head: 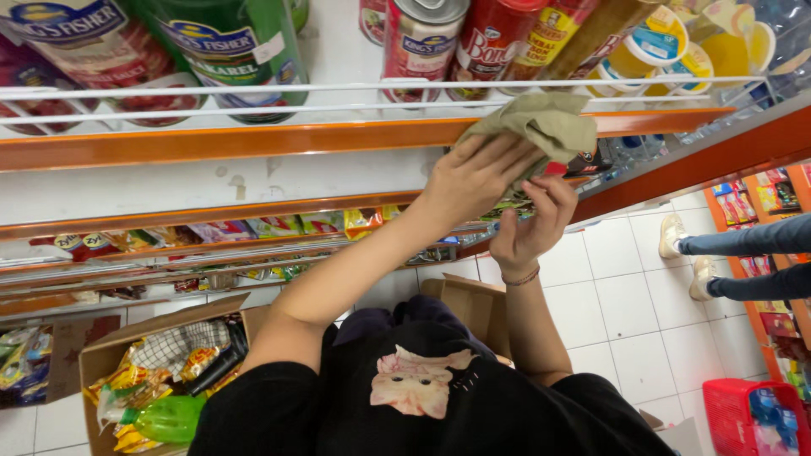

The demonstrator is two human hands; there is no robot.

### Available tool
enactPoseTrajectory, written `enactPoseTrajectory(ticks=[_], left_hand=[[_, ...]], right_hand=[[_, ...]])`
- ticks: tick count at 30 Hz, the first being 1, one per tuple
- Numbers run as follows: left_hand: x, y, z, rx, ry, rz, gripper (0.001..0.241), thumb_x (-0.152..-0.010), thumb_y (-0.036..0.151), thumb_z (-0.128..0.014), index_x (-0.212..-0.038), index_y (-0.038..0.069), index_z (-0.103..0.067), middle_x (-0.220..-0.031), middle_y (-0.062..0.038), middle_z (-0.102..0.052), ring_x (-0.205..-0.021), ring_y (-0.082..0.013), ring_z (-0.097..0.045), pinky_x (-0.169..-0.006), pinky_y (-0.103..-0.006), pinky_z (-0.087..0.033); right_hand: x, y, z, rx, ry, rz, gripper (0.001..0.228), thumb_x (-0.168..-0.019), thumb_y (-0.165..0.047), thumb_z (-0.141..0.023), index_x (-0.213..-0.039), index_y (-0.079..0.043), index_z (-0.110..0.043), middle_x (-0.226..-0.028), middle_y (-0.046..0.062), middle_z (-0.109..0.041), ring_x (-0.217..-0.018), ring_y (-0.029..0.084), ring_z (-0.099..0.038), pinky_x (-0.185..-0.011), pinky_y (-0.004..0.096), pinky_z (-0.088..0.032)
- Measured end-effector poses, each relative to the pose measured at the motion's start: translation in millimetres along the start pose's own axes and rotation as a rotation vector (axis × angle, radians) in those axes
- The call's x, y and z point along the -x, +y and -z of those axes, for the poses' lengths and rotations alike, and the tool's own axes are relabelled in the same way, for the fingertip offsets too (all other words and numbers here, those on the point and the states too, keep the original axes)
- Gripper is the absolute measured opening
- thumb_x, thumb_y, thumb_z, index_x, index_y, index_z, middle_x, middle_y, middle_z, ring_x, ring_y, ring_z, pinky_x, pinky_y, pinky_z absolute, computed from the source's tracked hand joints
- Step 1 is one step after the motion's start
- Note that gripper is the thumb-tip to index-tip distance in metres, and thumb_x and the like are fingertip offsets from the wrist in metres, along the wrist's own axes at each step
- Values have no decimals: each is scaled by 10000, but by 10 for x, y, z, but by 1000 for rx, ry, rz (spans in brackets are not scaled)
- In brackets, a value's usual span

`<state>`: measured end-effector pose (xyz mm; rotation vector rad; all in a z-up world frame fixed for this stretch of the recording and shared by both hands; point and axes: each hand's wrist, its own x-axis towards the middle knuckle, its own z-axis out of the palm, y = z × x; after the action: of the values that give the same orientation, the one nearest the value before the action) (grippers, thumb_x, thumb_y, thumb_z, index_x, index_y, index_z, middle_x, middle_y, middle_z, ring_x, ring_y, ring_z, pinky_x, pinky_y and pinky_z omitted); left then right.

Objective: The person cleans store shelves by spraying them with a liquid, wiping them with a cloth, and then scanning and restacking snack bags.

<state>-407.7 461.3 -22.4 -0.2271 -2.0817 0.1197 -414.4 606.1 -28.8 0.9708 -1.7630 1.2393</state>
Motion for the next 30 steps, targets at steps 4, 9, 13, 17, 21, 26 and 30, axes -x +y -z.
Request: enactPoseTrajectory(ticks=[4, 9, 13, 17, 21, 26, 30], left_hand=[[204, -24, -20, -6, -121, 99, 503, -992, 296, -645, -1494, 254, -632, -1486, 35, -599, -1419, -174, -466, -1261, -452, -235], [721, -577, 430, -189, 71, 642, 683, -1054, 561, -466, -1656, 259, -354, -1758, -45, -67, -1631, -381, 17, -1271, -654, 84], [585, -405, 379, -63, 205, 825, 715, -1070, 600, -252, -1716, 343, -87, -1739, -93, 19, -1556, -367, 110, -1230, -620, 144], [356, 102, -119, -135, 28, 633, 779, -1057, 651, -311, -1700, 267, -99, -1706, -236, -76, -1580, -524, 49, -1220, -704, 68], [417, 43, -341, -143, 123, 626, 822, -1062, 630, -439, -1696, 257, -72, -1706, -265, -62, -1602, -513, -36, -1254, -672, -5], [436, 95, -327, -80, 246, 721, 699, -1063, 535, -375, -1659, 206, -215, -1749, -185, -38, -1614, -412, -7, -1279, -554, -10], [349, 302, -415, 87, 303, 738, 652, -1098, 451, -337, -1623, 65, -329, -1729, -218, -47, -1596, -409, -17, -1284, -532, -22]], right_hand=[[23, 218, 175, -26, 14, -19, 313, -961, -111, -609, -1253, -3, -580, -1267, 167, -510, -1185, 320, -527, -1031, 430, -454], [65, 418, 398, -39, -55, 6, 314, -945, -84, -590, -1247, 0, -567, -1279, 179, -520, -1196, 316, -528, -1087, 449, -454], [84, 547, 596, -11, -76, -27, 319, -936, -82, -607, -1239, 11, -577, -1263, 186, -536, -1185, 324, -535, -1067, 438, -457], [92, 720, 780, 26, -67, -67, 294, -950, -61, -594, -1237, 4, -586, -1268, 183, -550, -1182, 325, -554, -1069, 433, -473], [55, 915, 878, 44, -49, -109, 302, -942, -49, -611, -1239, -1, -582, -1271, 184, -550, -1190, 328, -553, -1036, 405, -478], [6, 990, 864, 15, -41, -93, 327, -907, -41, -638, -1230, -4, -596, -1237, 178, -565, -1166, 322, -562, -1057, 426, -484], [-2, 984, 808, -43, -39, -107, 318, -900, -42, -641, -1214, -6, -607, -1230, 177, -566, -1157, 317, -563, -1047, 421, -484]])
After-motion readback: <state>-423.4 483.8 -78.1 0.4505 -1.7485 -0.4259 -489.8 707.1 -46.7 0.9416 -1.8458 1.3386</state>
